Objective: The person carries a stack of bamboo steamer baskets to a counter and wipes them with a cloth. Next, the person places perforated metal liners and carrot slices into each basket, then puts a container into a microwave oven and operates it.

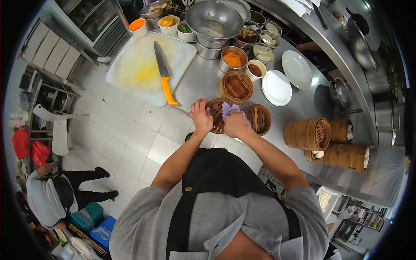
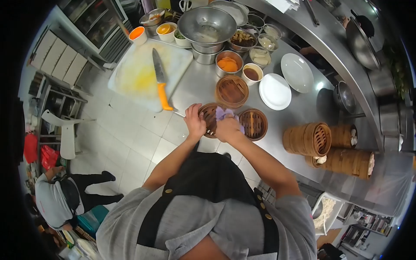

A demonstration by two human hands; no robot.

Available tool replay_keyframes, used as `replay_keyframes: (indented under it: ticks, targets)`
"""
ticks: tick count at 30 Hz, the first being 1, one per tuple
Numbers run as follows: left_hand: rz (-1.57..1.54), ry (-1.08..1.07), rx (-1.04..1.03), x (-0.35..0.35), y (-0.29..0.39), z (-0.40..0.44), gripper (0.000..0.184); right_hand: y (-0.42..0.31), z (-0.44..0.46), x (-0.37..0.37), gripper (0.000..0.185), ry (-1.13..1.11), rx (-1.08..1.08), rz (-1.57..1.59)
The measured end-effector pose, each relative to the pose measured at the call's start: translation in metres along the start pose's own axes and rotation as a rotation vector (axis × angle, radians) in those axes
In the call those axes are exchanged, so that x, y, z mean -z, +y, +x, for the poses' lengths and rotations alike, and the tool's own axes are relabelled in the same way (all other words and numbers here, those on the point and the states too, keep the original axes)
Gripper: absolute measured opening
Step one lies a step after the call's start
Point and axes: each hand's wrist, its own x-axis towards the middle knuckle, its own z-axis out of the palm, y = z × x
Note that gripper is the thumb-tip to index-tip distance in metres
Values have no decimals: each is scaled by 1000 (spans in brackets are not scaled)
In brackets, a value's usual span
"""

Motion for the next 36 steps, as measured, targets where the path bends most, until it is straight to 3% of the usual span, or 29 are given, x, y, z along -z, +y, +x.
replay_keyframes:
  ticks: [2,3,4,6,8,10,11,14,16,17,19,20,22,23,25,27,29,30,34,36]
  targets:
    - [60,-8,-24,1,0,2,36,24,-1,-7,31,-145,186,572]
    - [60,-6,-25,-1,-11,-1,36,39,-11,13,30,-475,201,912]
    - [-81,0,-69,2,-24,-3,38,41,-21,9,30,-468,203,912]
    - [-224,1,-140,25,-18,1,40,38,-47,-5,36,-190,-13,1692]
    - [-925,-327,372,91,39,-4,50,21,-43,-12,44,-70,1,1833]
    - [-854,-423,335,103,52,4,55,-9,-45,10,45,-162,290,2452]
    - [-788,-491,293,104,54,11,60,-13,-49,21,45,-138,292,2466]
    - [-783,-586,303,99,24,77,66,-8,-60,31,49,-7,278,2419]
    - [-141,-607,-59,103,27,132,73,23,-79,13,46,500,3,1615]
    - [-135,-610,-61,95,27,145,73,42,-94,4,44,660,-77,1543]
    - [289,-389,-299,81,15,161,74,75,-129,2,42,1059,-317,1352]
    - [295,-389,-303,68,-1,159,74,106,-149,-6,46,1138,-393,993]
    - [383,-631,-223,20,-41,152,67,143,-187,-15,54,1222,-677,451]
    - [503,-787,-190,3,-53,143,66,156,-199,-21,56,1194,-825,407]
    - [567,-623,-353,-36,-88,138,70,174,-225,-28,61,1038,-1090,414]
    - [600,-850,-337,-37,-61,160,73,189,-233,-58,70,938,-1135,473]
    - [642,-989,-394,-5,-19,163,72,184,-229,-52,53,984,-1104,618]
    - [707,-1082,-396,5,-7,170,72,193,-227,-56,53,996,-1109,620]
    - [824,-998,-391,6,7,172,59,196,-220,-67,31,1199,-1073,488]
    - [322,-644,-391,5,35,158,42,195,-221,-66,31,1311,-985,425]
